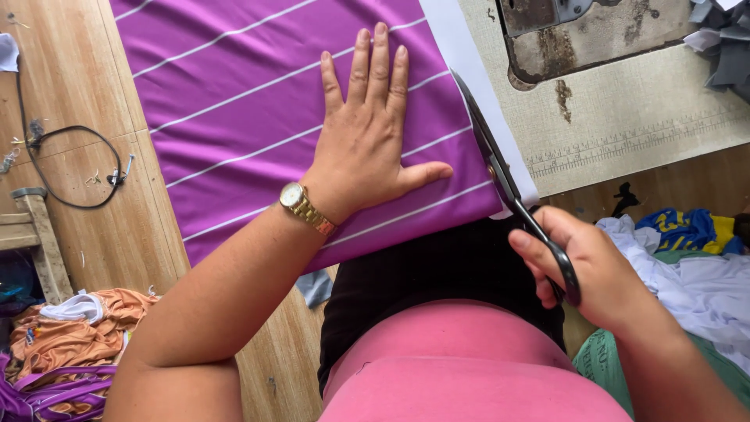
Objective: Cutting a piece of purple striped fabric into strips using large scissors on a sewing table.
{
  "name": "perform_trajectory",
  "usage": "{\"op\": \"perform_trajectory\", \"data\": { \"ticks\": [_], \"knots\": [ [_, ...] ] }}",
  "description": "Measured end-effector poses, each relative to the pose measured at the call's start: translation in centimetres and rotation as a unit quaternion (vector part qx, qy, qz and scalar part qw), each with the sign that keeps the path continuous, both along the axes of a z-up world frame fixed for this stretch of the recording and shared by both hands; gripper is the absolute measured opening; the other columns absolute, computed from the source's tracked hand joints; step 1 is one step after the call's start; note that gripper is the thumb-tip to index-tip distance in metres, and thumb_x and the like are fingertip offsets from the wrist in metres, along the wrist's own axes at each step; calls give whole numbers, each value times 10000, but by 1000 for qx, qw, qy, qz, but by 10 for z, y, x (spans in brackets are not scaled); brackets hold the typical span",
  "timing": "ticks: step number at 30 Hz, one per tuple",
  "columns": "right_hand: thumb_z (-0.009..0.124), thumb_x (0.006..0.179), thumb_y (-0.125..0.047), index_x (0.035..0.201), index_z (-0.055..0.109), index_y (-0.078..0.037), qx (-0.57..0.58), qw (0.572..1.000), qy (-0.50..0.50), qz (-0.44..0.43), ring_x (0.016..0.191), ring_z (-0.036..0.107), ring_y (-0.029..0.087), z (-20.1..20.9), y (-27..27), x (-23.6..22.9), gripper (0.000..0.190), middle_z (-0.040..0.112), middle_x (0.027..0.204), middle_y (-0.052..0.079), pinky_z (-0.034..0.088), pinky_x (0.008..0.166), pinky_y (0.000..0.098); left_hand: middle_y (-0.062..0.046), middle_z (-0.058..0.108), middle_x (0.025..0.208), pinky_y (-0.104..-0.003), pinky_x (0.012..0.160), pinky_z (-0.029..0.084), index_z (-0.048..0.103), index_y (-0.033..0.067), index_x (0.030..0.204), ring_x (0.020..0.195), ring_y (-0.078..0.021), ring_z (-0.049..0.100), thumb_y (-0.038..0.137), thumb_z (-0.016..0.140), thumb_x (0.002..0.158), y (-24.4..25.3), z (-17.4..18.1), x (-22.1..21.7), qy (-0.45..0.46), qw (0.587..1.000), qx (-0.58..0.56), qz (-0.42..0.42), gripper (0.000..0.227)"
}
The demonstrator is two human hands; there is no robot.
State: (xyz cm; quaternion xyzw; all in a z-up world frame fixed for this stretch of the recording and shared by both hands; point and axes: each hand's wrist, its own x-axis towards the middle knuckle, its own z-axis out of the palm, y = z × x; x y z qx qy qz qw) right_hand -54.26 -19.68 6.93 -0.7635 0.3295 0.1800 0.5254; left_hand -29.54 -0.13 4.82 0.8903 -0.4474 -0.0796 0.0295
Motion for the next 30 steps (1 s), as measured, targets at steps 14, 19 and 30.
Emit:
{"op": "perform_trajectory", "data": {
  "ticks": [14, 19, 30],
  "knots": [
    [698, 1081, -305, 858, 524, -61, 45, 998, 32, -41, 470, 600, 260, 0, 5, -13, 373, 549, 675, 100, 514, 479, 393, -286, -110, 1808, -730, 1312, -97, -12, 13, 1769, 1703, -436, -92, 1103, 426, 894, 12, -4, -50, -9, 1000, 7, -14, 1465],
    [692, 1083, -300, 866, 546, -66, 41, 999, 24, -20, 461, 605, 248, -3, -2, -12, 351, 551, 656, 92, 540, 477, 386, -284, -90, 1812, -731, 1312, -94, 6, -3, 1766, 1697, -435, -89, 1103, 442, 886, 14, -7, -54, -13, 1000, -3, -16, 1479],
    [695, 1074, -358, 827, 527, -76, 7, 1000, 23, 7, 455, 585, 234, 8, -2, 5, 410, 547, 608, 83, 518, 490, 383, -289, -49, 1810, -739, 1316, -68, 63, -5, 1773, 1702, -446, -45, 1126, 465, 858, 15, -9, -54, -24, 999, -27, -18, 1509]
  ]
}}
